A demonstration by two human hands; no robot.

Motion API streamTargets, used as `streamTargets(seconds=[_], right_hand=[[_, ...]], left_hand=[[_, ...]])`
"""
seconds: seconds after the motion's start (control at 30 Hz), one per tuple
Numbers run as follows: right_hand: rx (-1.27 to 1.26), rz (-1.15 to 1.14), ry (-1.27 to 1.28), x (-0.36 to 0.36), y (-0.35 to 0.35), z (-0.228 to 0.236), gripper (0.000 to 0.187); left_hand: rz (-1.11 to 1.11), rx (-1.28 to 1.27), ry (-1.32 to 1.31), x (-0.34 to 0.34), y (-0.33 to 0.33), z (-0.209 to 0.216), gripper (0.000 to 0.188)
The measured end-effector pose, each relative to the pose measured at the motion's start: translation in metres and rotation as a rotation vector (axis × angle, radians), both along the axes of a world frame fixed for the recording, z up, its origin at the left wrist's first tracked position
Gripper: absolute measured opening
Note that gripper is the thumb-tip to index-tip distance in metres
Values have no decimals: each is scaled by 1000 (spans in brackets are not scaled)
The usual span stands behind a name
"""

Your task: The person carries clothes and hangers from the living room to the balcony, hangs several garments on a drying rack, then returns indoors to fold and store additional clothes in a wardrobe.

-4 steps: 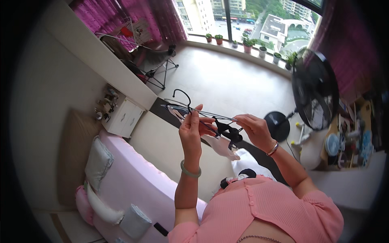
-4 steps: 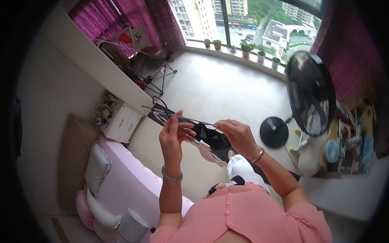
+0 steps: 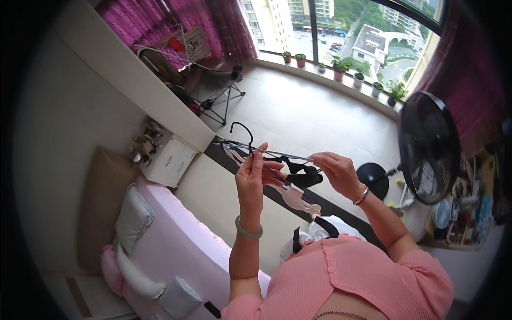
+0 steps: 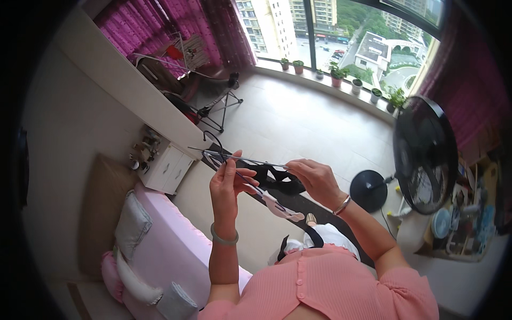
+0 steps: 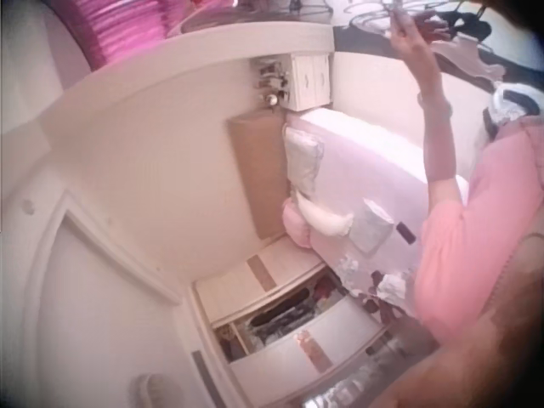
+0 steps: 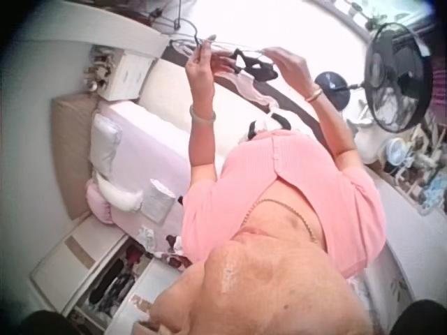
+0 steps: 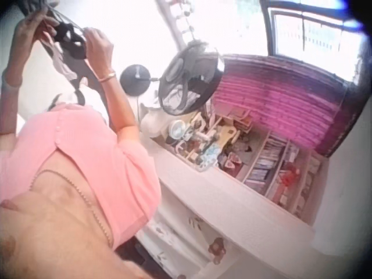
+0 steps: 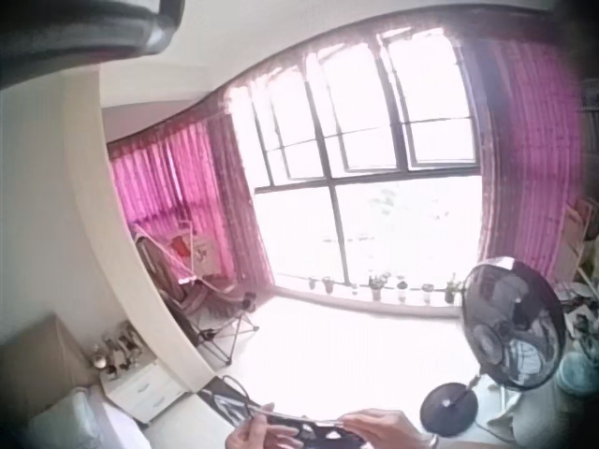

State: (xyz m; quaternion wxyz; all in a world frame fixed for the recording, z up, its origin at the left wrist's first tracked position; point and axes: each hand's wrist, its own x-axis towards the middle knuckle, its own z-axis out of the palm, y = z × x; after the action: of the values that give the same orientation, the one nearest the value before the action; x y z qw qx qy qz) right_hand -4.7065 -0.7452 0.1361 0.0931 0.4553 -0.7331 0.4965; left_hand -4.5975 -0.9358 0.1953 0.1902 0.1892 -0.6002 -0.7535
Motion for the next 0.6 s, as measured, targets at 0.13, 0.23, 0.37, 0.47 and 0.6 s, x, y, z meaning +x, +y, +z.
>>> streamTargets(seconds=[0.13, 0.23, 0.37, 0.47, 0.6], right_hand=[[33, 38, 93, -81, -59, 8, 17], [81, 68, 123, -137, -97, 11, 17], [91, 81, 67, -209, -147, 3, 15], [63, 57, -10, -251, -191, -2, 15], [-68, 78, -103, -302, -239, -14, 18]], left_hand=[[61, -15, 5, -53, -70, -12, 39], [145, -23, 6, -92, -111, -9, 38], [182, -12, 53, -158, -164, -8, 37], [175, 52, 140, -210, -205, -16, 39], [143, 148, 162, -282, -256, -17, 39]])
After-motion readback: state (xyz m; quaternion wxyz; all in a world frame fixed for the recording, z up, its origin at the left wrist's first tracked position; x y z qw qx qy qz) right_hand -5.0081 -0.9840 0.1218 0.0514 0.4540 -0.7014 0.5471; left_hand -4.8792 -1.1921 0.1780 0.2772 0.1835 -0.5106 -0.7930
